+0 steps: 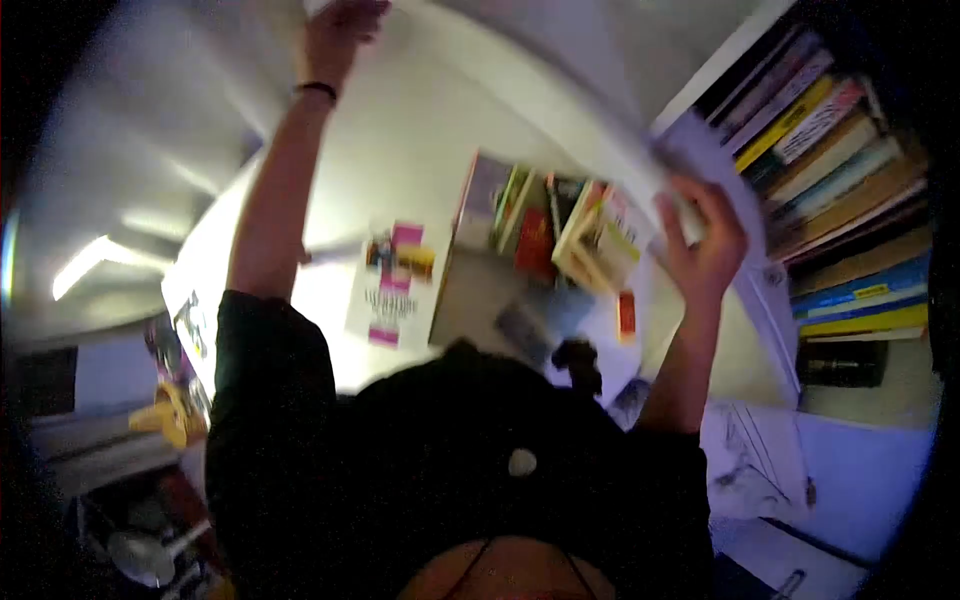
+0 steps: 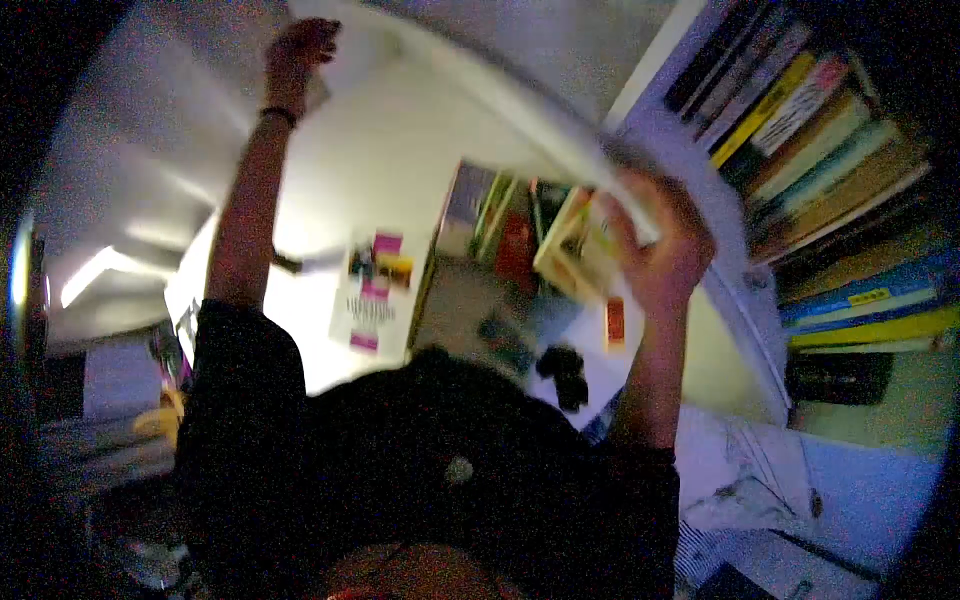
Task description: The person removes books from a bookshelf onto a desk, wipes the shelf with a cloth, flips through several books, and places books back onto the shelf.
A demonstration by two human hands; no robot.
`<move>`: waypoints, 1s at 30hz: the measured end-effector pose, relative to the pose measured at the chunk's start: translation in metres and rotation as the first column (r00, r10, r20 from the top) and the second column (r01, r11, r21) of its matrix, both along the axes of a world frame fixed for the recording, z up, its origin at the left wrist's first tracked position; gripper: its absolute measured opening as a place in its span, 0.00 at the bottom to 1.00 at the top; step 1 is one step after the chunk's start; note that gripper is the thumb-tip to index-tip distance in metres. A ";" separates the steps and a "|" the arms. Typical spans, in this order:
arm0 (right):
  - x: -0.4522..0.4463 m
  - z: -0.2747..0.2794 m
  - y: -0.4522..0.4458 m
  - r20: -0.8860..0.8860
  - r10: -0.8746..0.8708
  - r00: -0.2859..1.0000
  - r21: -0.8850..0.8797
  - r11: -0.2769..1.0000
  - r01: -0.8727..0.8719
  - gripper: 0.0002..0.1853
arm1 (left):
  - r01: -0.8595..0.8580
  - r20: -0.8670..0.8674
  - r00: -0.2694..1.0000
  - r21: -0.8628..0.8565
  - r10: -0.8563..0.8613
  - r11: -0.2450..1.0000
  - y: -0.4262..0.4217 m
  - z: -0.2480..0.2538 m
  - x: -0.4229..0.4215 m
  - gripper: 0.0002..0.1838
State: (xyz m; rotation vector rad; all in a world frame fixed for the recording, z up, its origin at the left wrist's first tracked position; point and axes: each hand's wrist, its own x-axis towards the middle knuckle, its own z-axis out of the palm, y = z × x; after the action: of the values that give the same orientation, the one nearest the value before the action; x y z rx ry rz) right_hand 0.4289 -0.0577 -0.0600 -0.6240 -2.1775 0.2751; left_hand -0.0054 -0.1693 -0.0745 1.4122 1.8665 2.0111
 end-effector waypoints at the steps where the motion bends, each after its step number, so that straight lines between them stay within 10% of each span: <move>1: -0.001 -0.002 0.002 0.002 0.009 1.000 0.041 0.999 -0.009 0.11 | -0.055 -0.176 0.984 -0.064 0.043 0.996 -0.034 -0.038 -0.033 0.13; 2: 0.001 -0.006 0.003 0.001 0.023 1.000 0.083 0.996 -0.023 0.11 | -0.189 -0.405 0.904 -0.085 0.139 0.978 -0.072 -0.046 -0.008 0.12; 4: -0.001 -0.006 0.006 -0.017 0.073 0.997 0.072 0.995 -0.071 0.10 | -0.274 0.106 0.950 -0.165 0.294 0.947 -0.125 -0.068 0.052 0.09; 8: -0.001 -0.008 0.003 -0.063 0.102 0.993 0.007 0.995 -0.101 0.09 | -0.206 0.383 0.852 -0.382 0.357 0.901 -0.231 -0.183 0.088 0.11; 13: -0.004 -0.009 0.001 0.006 0.099 0.995 0.026 0.995 -0.099 0.09 | -0.290 0.101 0.868 -0.693 0.487 0.660 -0.275 -0.300 0.147 0.23; 19: -0.002 -0.012 0.005 -0.013 0.063 0.998 0.037 0.997 -0.063 0.10 | -0.423 -0.259 0.860 -0.844 0.441 0.330 -0.254 -0.293 0.188 0.33; 30: -0.006 -0.021 -0.005 -0.074 0.125 0.989 0.415 0.906 -0.083 0.09 | -0.305 -0.140 0.858 -0.913 0.494 0.271 -0.252 -0.269 0.198 0.33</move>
State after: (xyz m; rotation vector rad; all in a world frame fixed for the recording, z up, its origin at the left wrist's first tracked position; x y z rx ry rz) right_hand 0.4226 -0.0630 -0.0814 -0.2502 -2.0876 -0.0991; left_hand 0.1931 -0.4208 -0.3433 0.3958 2.7116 0.6602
